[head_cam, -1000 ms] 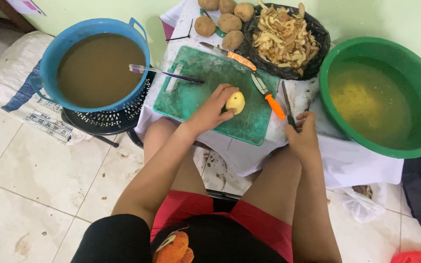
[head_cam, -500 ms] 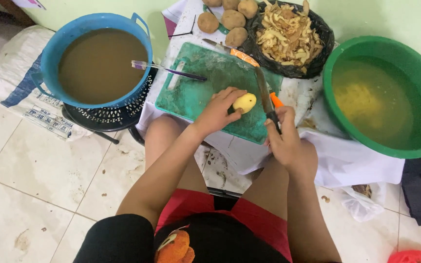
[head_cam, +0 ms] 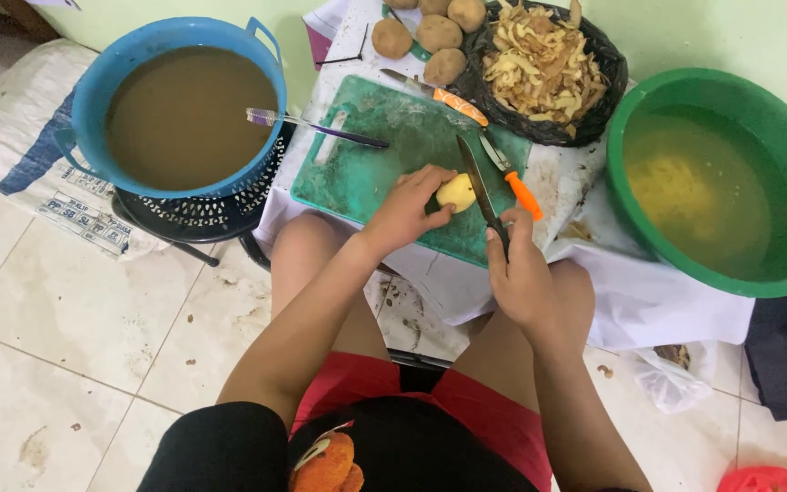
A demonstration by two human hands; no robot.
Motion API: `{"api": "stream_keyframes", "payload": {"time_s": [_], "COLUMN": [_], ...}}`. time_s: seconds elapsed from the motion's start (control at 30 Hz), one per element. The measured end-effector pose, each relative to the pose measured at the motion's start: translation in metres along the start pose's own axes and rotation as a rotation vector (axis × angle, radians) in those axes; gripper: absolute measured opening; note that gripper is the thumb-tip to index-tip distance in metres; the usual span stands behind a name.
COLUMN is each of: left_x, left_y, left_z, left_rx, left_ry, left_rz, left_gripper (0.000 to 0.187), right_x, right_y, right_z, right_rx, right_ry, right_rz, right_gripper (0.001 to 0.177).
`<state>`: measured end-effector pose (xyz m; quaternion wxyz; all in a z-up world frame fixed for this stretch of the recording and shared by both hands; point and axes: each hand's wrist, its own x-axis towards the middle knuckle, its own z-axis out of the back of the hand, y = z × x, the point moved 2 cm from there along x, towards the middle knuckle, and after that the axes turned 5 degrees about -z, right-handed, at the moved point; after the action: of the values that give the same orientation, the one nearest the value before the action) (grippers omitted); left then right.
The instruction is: Peeling a potato with a peeler and then slicing it into pieces using a knife on a cutting board.
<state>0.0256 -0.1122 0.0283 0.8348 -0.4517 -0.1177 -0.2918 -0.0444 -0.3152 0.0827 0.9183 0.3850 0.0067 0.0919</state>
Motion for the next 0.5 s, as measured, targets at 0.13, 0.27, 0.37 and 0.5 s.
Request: {"api": "stream_keyframes", "payload": {"time_s": [0.13, 0.27, 0.37, 0.5], "left_x": [-0.002, -0.001, -0.003, -0.002], "left_y": [0.001, 0.001, 0.005, 0.008], "left_z": [-0.001, -0.002, -0.005, -0.007], "left_rx": [0.045, 0.083, 0.073, 0.000], "left_ry": [-0.030, -0.057, -0.071, -0.099], "left_rz": [-0.042, -0.096, -0.107, -0.102], "left_gripper": [0.036, 0.031, 0.030, 0.032], "right_x": [0.000, 0.005, 0.007, 0.006], "right_y": [-0.002, -0.016, -0.027, -0.023], "right_z": [-0.002, -0.010, -0.016, -0.016], "right_rx": [-0.041, -0.114, -0.196, -0.241], "right_ry": [0.015, 0.063, 0.099, 0.105], "right_rz": [-0.022, -0.081, -0.123, -0.157], "right_gripper": [0.021, 0.025, 0.028, 0.031]}}
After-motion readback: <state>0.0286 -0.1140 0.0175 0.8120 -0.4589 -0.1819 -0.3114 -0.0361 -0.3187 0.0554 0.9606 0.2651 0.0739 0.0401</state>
